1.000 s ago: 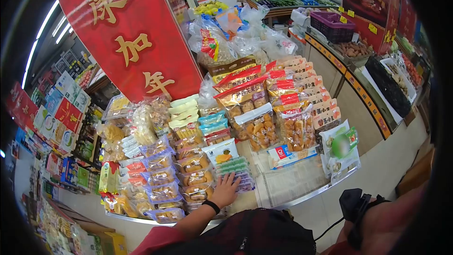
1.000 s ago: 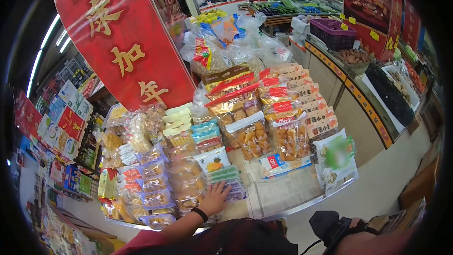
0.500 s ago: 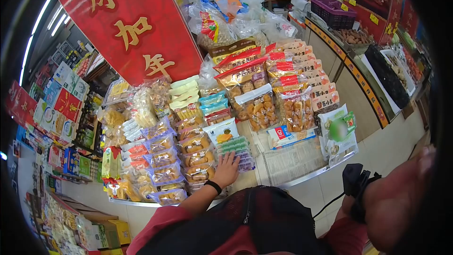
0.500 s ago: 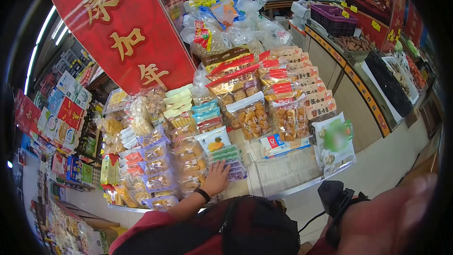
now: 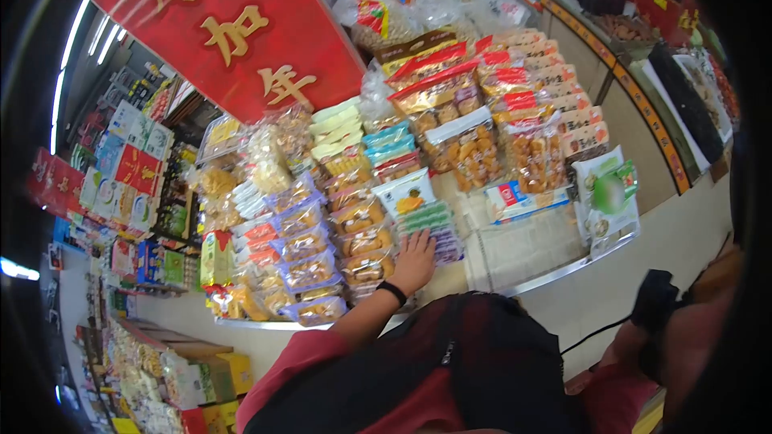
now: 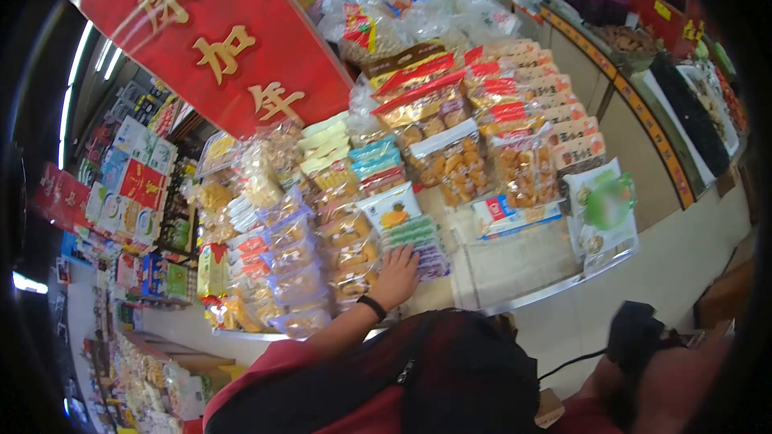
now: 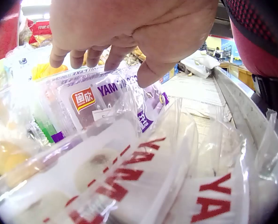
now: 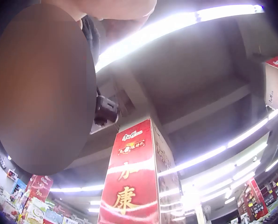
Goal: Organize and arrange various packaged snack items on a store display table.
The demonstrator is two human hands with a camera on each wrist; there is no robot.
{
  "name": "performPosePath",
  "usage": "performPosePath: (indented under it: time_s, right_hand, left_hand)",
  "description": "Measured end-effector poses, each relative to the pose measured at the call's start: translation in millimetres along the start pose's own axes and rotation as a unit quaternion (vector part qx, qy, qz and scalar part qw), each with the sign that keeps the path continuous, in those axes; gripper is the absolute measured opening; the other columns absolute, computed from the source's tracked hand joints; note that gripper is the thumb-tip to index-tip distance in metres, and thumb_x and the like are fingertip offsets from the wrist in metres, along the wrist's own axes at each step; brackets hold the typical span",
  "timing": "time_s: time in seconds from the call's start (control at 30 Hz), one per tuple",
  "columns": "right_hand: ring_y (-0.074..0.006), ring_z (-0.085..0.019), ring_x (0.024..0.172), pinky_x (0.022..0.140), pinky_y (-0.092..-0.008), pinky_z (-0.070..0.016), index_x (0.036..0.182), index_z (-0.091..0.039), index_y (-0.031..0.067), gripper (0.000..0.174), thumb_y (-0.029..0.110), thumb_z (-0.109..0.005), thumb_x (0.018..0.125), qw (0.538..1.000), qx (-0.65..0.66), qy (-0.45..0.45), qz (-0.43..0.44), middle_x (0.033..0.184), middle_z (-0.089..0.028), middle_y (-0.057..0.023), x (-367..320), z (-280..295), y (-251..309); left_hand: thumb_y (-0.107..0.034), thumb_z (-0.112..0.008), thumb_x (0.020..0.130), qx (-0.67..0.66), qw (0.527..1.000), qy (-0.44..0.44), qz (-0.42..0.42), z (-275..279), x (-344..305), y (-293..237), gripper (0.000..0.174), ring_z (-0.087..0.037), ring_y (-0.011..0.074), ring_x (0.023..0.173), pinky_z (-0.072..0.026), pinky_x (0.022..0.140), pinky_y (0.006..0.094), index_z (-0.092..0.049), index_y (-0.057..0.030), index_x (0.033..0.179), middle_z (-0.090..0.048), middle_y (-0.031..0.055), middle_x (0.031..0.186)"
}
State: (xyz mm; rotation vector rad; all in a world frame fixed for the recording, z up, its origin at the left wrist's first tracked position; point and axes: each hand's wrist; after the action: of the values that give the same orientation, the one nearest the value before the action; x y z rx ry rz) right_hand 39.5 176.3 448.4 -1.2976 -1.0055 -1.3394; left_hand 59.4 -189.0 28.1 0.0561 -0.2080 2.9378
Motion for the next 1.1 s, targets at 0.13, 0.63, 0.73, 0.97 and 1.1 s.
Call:
performPosePath:
  time_s: [0.13, 0.63, 0.73, 0.97, 1.1]
  right_hand:
    - [-0.0240, -0.061, 0.077, 0.068, -0.0354, -0.0509, 0.152, -0.009, 0.0109, 0.075, 0.050, -0.042, 0.097, 0.998, 0.046, -0.039, -0.005, 0.110, -0.060, -0.0186, -18, -31, -15]
    - [-0.0259, -0.062, 0.084, 0.076, -0.0377, -0.0518, 0.152, -0.012, 0.0139, 0.071, 0.048, -0.043, 0.098, 0.997, 0.033, -0.063, 0.012, 0.117, -0.056, -0.0198, -26, -46, -20]
    - [-0.0263, -0.062, 0.085, 0.078, -0.0381, -0.0520, 0.152, -0.013, 0.0145, 0.070, 0.047, -0.043, 0.098, 0.997, 0.033, -0.063, 0.019, 0.119, -0.056, -0.0200, -22, -49, -24]
    - [-0.0312, -0.057, 0.105, 0.087, -0.0423, -0.0519, 0.152, -0.014, 0.0186, 0.070, 0.050, -0.043, 0.097, 0.983, 0.023, 0.180, -0.010, 0.136, -0.038, -0.0223, -8, -12, -26]
    - [-0.0309, -0.055, 0.118, 0.101, -0.0393, -0.0402, 0.126, -0.054, -0.0037, 0.044, 0.007, -0.056, 0.084, 0.886, -0.069, 0.337, -0.311, 0.126, -0.058, -0.0205, -105, -34, -46]
  left_hand:
    - [-0.017, -0.054, 0.082, 0.016, 1.000, -0.015, 0.002, -7, 0, 4, 0.048, -0.040, 0.0387, 0.129, -0.0254, 0.109, 0.0569, -0.053, 0.0010, 0.127, -0.044, 0.0212, 0.138]
    - [-0.014, -0.055, 0.080, 0.004, 0.998, -0.059, -0.015, -5, 3, 0, 0.045, -0.043, 0.0361, 0.124, -0.0273, 0.108, 0.0539, -0.055, 0.0018, 0.123, -0.049, 0.0192, 0.131]
    - [-0.013, -0.053, 0.081, -0.009, 0.998, -0.054, -0.023, 1, 5, -1, 0.040, -0.049, 0.0319, 0.115, -0.0335, 0.103, 0.0480, -0.057, 0.0009, 0.119, -0.055, 0.0162, 0.119]
    - [-0.012, -0.051, 0.082, -0.023, 0.999, -0.022, 0.000, -3, 12, -5, 0.029, -0.052, 0.0292, 0.108, -0.0380, 0.095, 0.0426, -0.060, -0.0029, 0.108, -0.057, 0.0143, 0.111]
    - [-0.010, -0.052, 0.080, -0.025, 0.998, -0.052, -0.023, -5, 10, -6, 0.022, -0.053, 0.0305, 0.104, -0.0399, 0.092, 0.0426, -0.057, -0.0042, 0.100, -0.057, 0.0146, 0.108]
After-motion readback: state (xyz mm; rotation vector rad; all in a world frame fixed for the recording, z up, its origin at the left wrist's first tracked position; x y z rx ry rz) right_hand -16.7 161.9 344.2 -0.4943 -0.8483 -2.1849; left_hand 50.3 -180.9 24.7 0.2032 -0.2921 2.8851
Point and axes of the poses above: each hand's wrist, its own x-axis towards the middle knuckle, its own z-axis out of the back of the hand, y = z × x
